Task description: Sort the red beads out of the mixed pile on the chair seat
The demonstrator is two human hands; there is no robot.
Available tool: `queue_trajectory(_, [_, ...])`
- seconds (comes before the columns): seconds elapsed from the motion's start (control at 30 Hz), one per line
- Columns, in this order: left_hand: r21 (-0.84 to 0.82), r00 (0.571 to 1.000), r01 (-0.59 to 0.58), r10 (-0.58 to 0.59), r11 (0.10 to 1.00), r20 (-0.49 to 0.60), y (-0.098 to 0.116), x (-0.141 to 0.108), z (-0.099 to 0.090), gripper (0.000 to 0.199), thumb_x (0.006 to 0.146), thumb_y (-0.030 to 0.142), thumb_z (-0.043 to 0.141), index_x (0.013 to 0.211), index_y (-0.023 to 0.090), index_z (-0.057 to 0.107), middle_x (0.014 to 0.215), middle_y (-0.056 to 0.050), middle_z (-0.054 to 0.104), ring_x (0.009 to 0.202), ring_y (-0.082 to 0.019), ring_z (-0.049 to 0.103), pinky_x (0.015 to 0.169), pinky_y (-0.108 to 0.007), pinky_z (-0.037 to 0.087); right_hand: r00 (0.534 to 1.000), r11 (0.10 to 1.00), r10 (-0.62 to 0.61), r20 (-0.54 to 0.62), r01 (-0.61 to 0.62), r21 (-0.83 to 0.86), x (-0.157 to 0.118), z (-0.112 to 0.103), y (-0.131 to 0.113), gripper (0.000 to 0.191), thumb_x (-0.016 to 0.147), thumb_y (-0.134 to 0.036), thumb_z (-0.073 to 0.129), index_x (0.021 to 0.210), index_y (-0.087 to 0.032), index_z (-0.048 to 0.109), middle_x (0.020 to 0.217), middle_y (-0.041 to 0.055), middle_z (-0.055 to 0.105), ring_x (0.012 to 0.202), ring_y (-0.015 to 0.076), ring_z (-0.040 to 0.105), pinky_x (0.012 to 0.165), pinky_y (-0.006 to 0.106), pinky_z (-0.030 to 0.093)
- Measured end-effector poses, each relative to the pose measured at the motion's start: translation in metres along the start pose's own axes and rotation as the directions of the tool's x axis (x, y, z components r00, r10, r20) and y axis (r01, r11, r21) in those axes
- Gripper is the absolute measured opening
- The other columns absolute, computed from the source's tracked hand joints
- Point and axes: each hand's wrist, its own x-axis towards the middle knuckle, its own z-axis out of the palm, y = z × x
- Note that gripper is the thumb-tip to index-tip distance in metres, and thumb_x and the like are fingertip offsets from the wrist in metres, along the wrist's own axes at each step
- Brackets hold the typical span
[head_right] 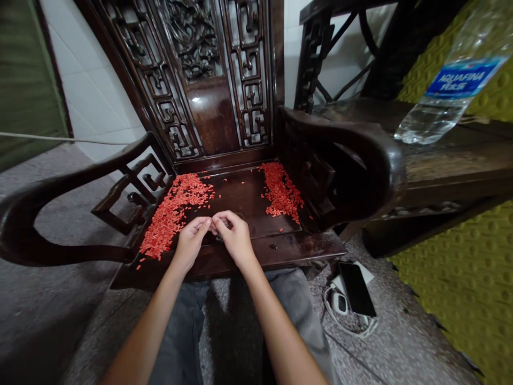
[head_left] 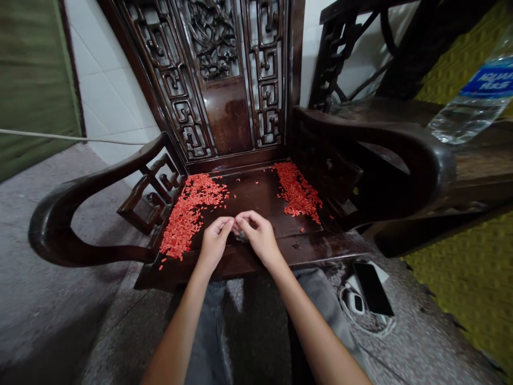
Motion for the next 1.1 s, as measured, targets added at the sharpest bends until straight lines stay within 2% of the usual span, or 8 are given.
queue_trajectory(0.2, [-0.009, 1.0, -0.01, 0.01, 1.0, 0.02, -0.0002, -0.0006, -0.0009, 0.026, 0.097, 0.04, 0.063, 0.094, 0.015, 0.071, 0.087, -0.004, 0.071, 0.078, -0.015, 0.063, 0.078, -0.026, 0.051, 0.995, 0.985, -0.103, -0.018, 0.1, -0.142, 0.0003, 0.0008, 0.0047, 0.02, 0.097, -0.035, 0.059, 0.093, -0.02, 0.072, 0.09, 0.0029, 0.07, 0.084, 0.017, 0.064, 0.078, 0.026, 0.048])
queue_trajectory(0.4, [-0.025, 0.999, 0.006, -0.005, 1.0, 0.037, 0.0014, -0.0002, -0.0015, 0.03, 0.096, 0.043, 0.063, 0.095, 0.015, 0.072, 0.086, -0.004, 0.07, 0.079, -0.015, 0.061, 0.077, -0.026, 0.05, 0.999, 0.998, -0.034, 0.035, 0.036, -0.057, 0.0004, 0.0017, 0.0075, 0.022, 0.097, -0.04, 0.059, 0.101, -0.022, 0.071, 0.086, 0.0017, 0.067, 0.075, 0.0163, 0.062, 0.073, 0.026, 0.05])
queue_trajectory(0.8, [-0.047, 0.997, 0.02, -0.016, 0.999, 0.078, 0.0011, 0.0006, -0.0031, 0.027, 0.096, 0.04, 0.065, 0.092, 0.015, 0.072, 0.082, -0.002, 0.066, 0.079, -0.015, 0.059, 0.077, -0.025, 0.047, 0.998, 1.0, -0.003, 0.056, 0.003, 0.012, 0.0015, 0.0029, 0.002, 0.022, 0.096, -0.043, 0.06, 0.095, -0.021, 0.067, 0.075, -0.0015, 0.063, 0.069, 0.0142, 0.059, 0.07, 0.025, 0.049])
queue_trajectory(1.1, [-0.115, 0.99, 0.058, -0.042, 0.992, 0.138, 0.0043, 0.0003, -0.0033, 0.032, 0.097, 0.042, 0.062, 0.081, 0.015, 0.066, 0.077, -0.002, 0.062, 0.076, -0.015, 0.058, 0.076, -0.025, 0.046, 0.995, 0.995, 0.014, 0.095, -0.023, 0.094, 0.0006, 0.0029, 0.0008, 0.021, 0.095, -0.042, 0.063, 0.094, -0.021, 0.065, 0.072, -0.0018, 0.063, 0.064, 0.0136, 0.058, 0.063, 0.025, 0.048])
